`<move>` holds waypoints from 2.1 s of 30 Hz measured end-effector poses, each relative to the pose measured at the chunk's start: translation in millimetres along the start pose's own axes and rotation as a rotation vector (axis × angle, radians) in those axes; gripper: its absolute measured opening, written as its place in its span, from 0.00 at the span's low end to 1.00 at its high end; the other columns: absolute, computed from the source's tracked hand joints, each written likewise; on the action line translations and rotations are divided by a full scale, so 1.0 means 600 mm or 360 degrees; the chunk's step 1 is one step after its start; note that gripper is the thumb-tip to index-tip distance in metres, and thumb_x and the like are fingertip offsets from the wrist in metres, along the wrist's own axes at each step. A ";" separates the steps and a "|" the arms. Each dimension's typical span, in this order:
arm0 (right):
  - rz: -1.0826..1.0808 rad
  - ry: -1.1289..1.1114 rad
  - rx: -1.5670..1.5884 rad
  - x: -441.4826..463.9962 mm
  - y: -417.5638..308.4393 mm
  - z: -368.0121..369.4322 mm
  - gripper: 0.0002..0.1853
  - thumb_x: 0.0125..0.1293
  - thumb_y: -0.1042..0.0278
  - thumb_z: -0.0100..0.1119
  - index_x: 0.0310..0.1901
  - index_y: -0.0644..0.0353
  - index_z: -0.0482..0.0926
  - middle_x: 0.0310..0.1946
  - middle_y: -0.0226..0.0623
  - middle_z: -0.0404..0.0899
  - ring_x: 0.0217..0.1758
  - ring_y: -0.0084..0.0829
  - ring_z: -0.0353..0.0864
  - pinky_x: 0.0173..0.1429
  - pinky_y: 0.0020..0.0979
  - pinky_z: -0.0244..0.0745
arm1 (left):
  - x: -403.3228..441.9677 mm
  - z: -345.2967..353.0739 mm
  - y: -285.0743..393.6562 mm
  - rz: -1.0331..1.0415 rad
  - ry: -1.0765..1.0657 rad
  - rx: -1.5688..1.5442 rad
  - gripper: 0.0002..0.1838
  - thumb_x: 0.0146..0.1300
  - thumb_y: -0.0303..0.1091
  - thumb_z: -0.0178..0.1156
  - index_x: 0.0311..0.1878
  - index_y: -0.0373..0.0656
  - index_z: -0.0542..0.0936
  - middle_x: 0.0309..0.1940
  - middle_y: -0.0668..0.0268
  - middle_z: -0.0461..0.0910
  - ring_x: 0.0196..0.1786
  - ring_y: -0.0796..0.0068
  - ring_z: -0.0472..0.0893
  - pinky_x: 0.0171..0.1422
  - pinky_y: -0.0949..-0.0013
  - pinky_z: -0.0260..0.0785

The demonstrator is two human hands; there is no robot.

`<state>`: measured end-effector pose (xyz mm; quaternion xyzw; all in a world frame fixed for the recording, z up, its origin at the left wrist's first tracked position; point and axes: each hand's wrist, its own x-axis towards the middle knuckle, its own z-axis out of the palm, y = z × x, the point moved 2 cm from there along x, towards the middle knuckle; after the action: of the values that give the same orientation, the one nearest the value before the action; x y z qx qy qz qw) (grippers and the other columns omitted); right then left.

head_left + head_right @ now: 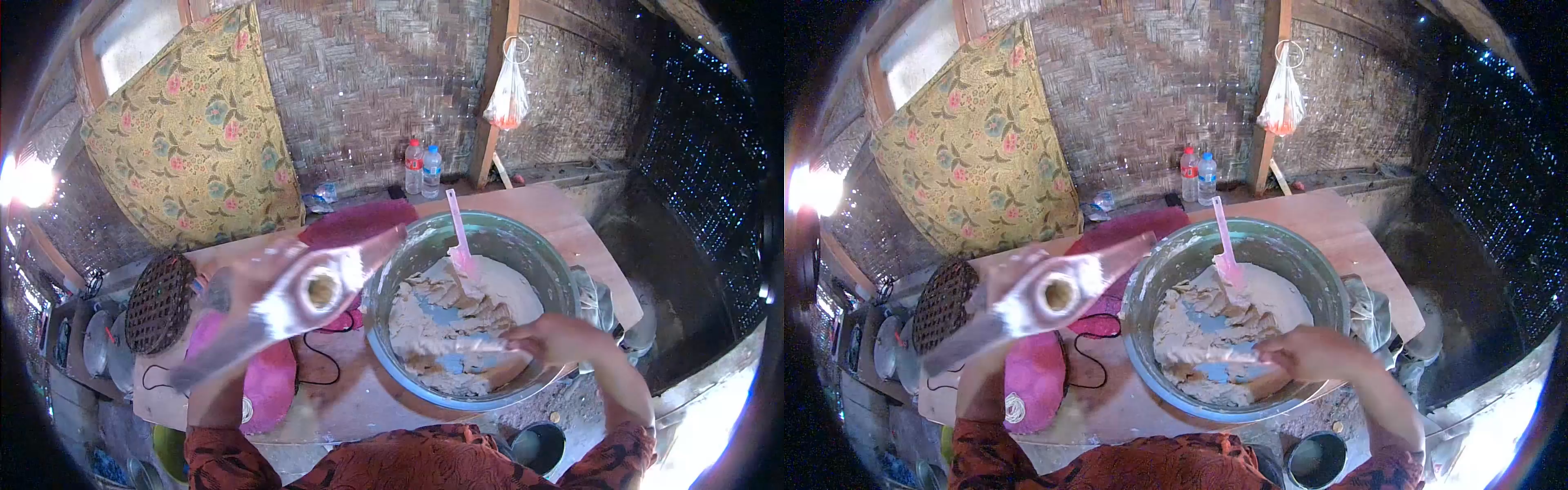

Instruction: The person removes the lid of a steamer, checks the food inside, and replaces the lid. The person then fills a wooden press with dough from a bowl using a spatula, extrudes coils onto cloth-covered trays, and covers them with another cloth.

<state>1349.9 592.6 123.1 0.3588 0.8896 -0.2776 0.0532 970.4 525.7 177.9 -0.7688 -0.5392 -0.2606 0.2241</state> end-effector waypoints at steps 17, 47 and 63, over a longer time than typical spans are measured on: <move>0.0400 -0.0159 -0.0146 0.085 0.070 0.125 0.14 0.62 0.65 0.47 0.48 0.46 0.78 0.39 0.46 0.81 0.44 0.47 0.80 0.48 0.46 0.74 | -0.044 -0.013 -0.046 0.0014 0.0097 0.0387 0.18 0.43 0.37 0.64 0.42 0.50 0.80 0.43 0.65 0.81 0.44 0.67 0.82 0.42 0.65 0.76; -0.0005 -0.0366 -0.0395 0.024 0.021 0.076 0.17 0.67 0.56 0.48 0.56 0.40 0.75 0.35 0.44 0.81 0.35 0.47 0.81 0.40 0.45 0.75 | -0.048 0.029 -0.016 0.0116 -0.0002 0.0183 0.18 0.40 0.37 0.63 0.40 0.47 0.80 0.39 0.64 0.80 0.41 0.64 0.82 0.42 0.63 0.76; -0.0070 0.0252 -0.1124 0.183 0.059 0.066 0.21 0.61 0.67 0.48 0.55 0.33 0.76 0.27 0.37 0.81 0.30 0.39 0.83 0.31 0.39 0.78 | -0.043 0.034 -0.005 0.0260 -0.0061 0.0089 0.17 0.42 0.36 0.63 0.39 0.43 0.79 0.38 0.60 0.81 0.41 0.61 0.82 0.42 0.64 0.75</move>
<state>1288.2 659.2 41.2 0.3194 0.9395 0.0743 0.0988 963.5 521.1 146.3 -0.8086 -0.4859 -0.2116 0.2556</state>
